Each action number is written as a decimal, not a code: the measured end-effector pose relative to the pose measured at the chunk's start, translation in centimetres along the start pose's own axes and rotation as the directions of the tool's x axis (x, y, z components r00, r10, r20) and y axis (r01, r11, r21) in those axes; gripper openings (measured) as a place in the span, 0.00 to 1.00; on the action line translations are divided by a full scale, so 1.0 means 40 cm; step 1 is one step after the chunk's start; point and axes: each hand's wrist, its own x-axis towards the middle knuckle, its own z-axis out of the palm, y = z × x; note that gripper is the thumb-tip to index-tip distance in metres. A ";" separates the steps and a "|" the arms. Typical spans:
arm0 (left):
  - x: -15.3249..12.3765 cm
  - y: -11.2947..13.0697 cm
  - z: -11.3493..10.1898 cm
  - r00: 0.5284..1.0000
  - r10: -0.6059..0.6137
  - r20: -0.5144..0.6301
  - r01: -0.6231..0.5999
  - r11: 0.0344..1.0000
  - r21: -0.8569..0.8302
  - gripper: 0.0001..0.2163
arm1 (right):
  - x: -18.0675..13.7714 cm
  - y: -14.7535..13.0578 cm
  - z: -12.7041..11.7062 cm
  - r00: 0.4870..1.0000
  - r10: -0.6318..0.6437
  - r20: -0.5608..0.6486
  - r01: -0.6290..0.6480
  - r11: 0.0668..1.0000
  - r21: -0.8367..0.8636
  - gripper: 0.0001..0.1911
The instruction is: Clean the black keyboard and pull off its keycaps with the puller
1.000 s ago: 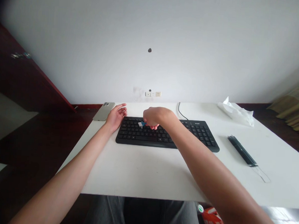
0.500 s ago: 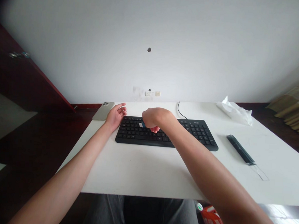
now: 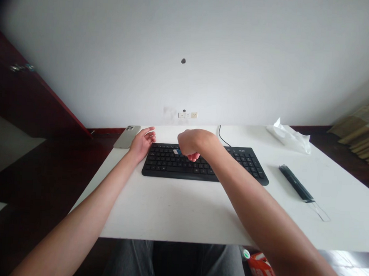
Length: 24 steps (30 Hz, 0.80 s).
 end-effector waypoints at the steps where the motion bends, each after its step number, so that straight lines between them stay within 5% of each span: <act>1: 0.000 0.000 0.000 1.000 0.000 0.001 0.000 1.000 0.000 0.14 | 0.001 0.004 -0.001 1.000 0.008 -0.001 -0.008 1.000 0.001 0.06; 24: 0.005 -0.002 -0.001 1.000 -0.012 -0.015 0.012 1.000 -0.027 0.14 | 0.007 -0.004 0.002 1.000 -0.025 -0.001 0.025 1.000 0.012 0.08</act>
